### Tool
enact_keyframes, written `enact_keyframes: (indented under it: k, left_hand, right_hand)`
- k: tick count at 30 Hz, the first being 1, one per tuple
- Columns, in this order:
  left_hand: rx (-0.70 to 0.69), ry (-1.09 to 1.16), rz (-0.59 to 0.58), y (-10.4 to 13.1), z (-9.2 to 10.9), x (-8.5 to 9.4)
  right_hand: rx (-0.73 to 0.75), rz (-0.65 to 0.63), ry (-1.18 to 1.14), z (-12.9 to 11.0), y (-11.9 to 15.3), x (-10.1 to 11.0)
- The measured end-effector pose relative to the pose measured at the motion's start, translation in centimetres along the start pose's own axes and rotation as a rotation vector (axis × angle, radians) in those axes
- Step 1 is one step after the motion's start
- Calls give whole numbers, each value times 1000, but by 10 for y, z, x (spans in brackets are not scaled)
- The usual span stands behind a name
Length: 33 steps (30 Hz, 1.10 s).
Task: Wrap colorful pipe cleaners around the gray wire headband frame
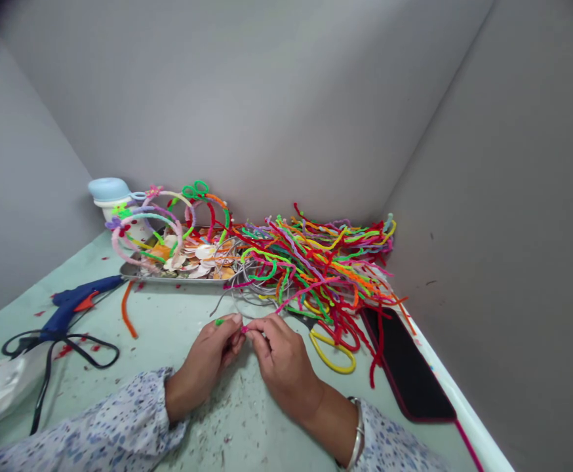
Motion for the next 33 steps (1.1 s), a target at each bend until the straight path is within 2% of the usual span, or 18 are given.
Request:
enact_keyframes:
  k: [13,22,33]
  left_hand:
    - [13,-9,-5,1,2,-1]
    - [6,-31,-16,0,2,-2]
    - [3,-76,-9,2,6,-2]
  right_hand:
    - [-66,-50,-71,0,-2,0]
    - [-275,-108,-282,11,2,-8]
    - [-348,-145,-393,17,1,-10]
Point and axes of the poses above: each hand's wrist, its own y-axis away from the middle knuckle, its own x-axis out of the back of the hand, z = x × y, the point moved 6 cm from there along -y, towards the middle knuckle, and after that the axes turned 6 degrees about -y, right-handed, at the moved point
